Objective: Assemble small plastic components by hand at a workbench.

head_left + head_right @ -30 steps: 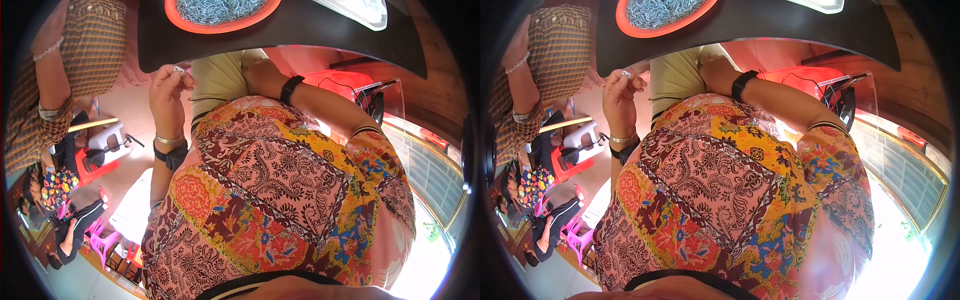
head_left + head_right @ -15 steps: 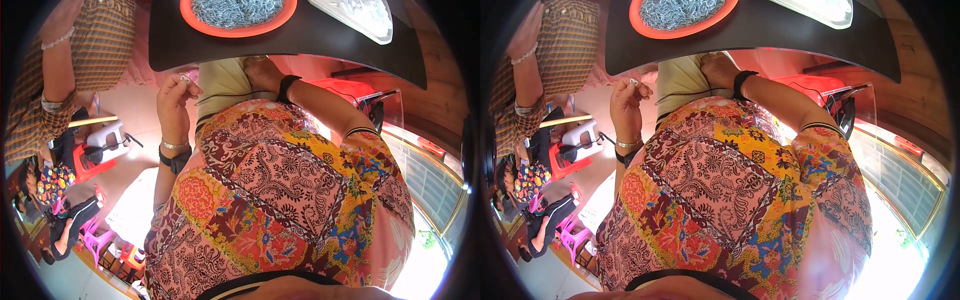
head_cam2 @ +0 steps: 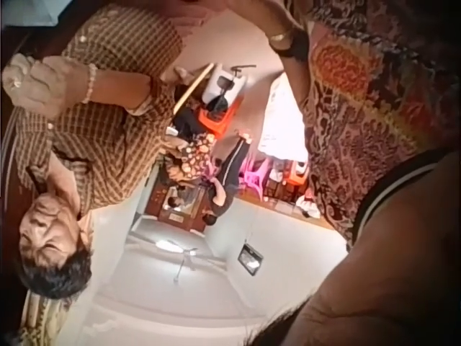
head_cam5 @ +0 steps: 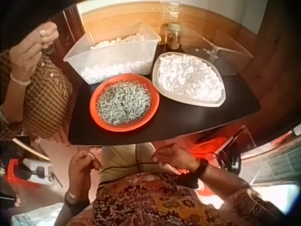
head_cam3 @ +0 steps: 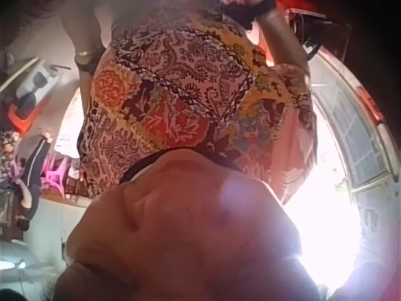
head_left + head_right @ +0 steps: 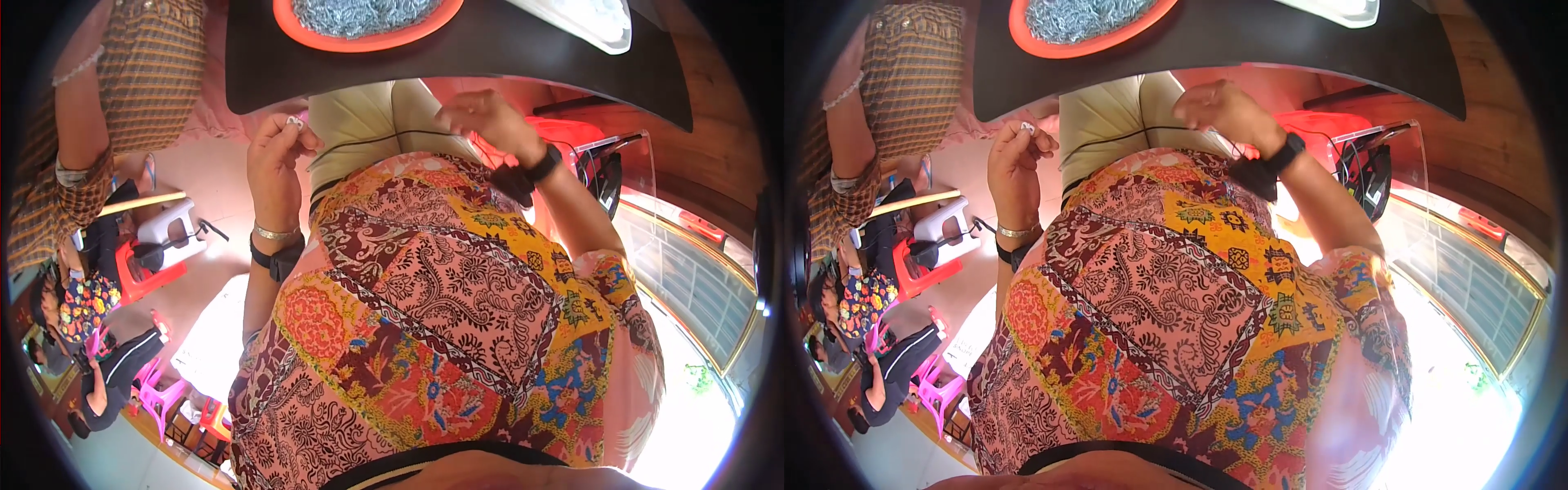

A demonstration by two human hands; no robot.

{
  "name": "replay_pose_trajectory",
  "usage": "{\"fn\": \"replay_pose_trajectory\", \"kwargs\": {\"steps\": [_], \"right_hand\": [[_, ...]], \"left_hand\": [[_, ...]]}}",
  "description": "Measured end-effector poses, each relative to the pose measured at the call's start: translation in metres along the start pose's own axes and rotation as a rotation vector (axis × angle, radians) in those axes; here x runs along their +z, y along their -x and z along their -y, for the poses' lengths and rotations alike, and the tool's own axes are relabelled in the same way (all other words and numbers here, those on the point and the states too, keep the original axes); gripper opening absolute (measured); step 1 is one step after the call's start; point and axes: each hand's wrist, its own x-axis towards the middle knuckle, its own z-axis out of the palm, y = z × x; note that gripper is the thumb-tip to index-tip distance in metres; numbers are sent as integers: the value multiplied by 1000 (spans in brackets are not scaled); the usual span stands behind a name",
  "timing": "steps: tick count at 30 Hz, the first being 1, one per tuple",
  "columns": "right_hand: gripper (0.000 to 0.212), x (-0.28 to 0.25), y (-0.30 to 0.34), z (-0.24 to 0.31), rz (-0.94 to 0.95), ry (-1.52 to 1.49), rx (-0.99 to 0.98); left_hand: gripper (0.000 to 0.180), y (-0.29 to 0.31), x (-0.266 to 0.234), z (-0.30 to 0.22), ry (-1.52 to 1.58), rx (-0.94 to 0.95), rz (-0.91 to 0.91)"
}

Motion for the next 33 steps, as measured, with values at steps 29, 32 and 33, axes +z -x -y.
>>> {"fn": "replay_pose_trajectory", "kwargs": {"steps": [29,32,33], "right_hand": [[19,-30,-70,186,-251,-146,-369],[20,-28,-60,183,-177,-342,-407],[19,-28,-58,183,-174,-369,-422]], "left_hand": [[17,-83,59,-77,103,159,226],[17,-85,74,-86,148,172,258],[17,-85,79,-90,146,196,276]]}}
